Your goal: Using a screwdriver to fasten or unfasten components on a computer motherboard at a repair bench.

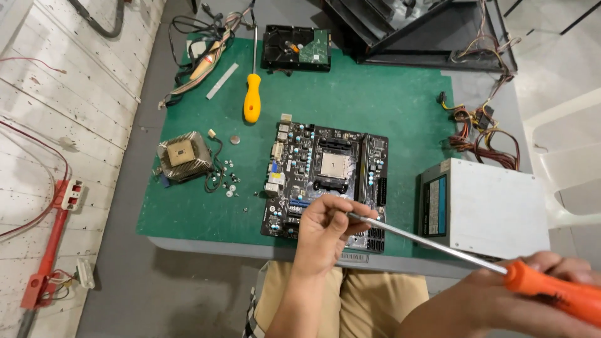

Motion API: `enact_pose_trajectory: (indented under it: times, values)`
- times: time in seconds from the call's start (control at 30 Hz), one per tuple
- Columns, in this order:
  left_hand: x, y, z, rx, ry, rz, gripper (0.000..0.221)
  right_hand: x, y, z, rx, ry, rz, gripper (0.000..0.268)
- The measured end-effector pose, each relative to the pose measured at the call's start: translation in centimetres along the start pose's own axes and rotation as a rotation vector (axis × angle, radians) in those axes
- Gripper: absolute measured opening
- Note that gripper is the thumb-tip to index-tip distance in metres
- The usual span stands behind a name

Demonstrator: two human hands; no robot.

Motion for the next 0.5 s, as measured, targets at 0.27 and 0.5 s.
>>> enact_pose_trajectory:
  times: [0.27,0.5]
  values:
    - [0.9,4.1,-4.5,1.216,0.095,0.118,0.038,4.0,-1.9,-13.5,0.419,0.328,-0.143,0.048]
    - [1.5,1.5,-3.6,1.783,0.492,0.033,0.015,2.3,4.2,-2.3,0.392,0.155,0.016,0.069]
Point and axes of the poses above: each hand's wrist, its own x-axis towards the middle knuckle, its own y-axis out of the palm, z = x × y, the point moved 4 cm from there along x, towards the middle knuckle, and after that the axes turned 14 degrees about -x, right-handed, at the moved point
